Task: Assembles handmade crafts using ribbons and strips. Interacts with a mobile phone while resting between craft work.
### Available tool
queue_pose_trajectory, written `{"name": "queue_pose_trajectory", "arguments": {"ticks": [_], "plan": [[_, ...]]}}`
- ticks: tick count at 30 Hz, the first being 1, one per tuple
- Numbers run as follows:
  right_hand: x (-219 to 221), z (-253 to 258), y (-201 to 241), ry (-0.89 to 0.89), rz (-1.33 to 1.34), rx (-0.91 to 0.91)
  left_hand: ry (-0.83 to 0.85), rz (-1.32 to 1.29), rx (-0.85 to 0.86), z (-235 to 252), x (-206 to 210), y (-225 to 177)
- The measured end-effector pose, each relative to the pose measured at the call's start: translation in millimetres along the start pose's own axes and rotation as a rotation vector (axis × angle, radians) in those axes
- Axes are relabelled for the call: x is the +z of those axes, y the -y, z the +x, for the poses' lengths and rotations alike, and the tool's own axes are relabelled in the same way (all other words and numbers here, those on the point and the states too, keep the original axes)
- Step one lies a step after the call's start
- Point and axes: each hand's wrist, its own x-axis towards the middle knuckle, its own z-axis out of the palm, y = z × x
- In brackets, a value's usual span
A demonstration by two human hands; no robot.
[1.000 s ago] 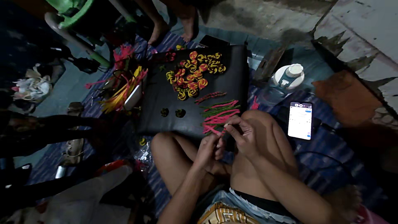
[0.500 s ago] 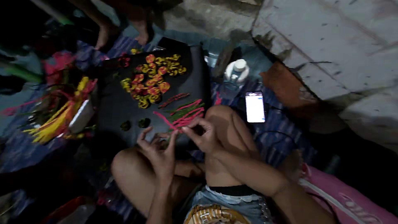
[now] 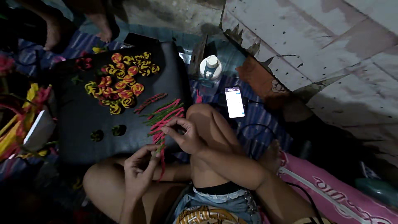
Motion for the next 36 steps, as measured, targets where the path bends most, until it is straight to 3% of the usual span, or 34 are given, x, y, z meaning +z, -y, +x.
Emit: {"name": "queue_pose_trajectory", "arguments": {"ticks": [4,7,9,13,15,17,19,22,26,29,31,34,36], "plan": [[-1,3,5,-0.009,0.053,0.188,-0.020,0.214,0.166,2,0,7],[-1,3,5,-0.020,0.054,0.203,-0.109,0.217,0.194,3,1,11],[-3,3,6,-0.004,0.050,0.191,-0.215,0.086,0.022,3,8,8],[-10,1,-4,0.090,0.045,0.059,-0.199,-0.430,-0.638,11,21,-10],[-11,0,-9,0.119,0.049,-0.002,-0.147,-0.559,-0.747,14,23,-8],[-13,1,-8,0.111,0.043,0.008,-0.260,-0.403,-0.614,13,28,-5],[-13,1,-5,0.086,0.011,0.043,-0.422,-0.145,-0.370,11,32,1],[-11,-1,-2,0.065,-0.037,0.053,-0.491,0.129,-0.104,9,28,11],[-7,-4,1,0.017,-0.058,0.046,-0.368,0.429,-0.005,3,24,17],[-11,-1,5,-0.031,-0.042,0.038,-0.161,0.464,0.069,-5,27,21],[-20,0,25,0.012,-0.059,0.126,-0.055,0.506,0.117,-10,32,17],[-61,-8,45,0.074,-0.240,0.087,-0.014,0.506,0.146,-15,35,14],[-108,-21,28,-0.070,-0.539,-0.079,-0.045,0.472,0.126,-13,32,16]]}}
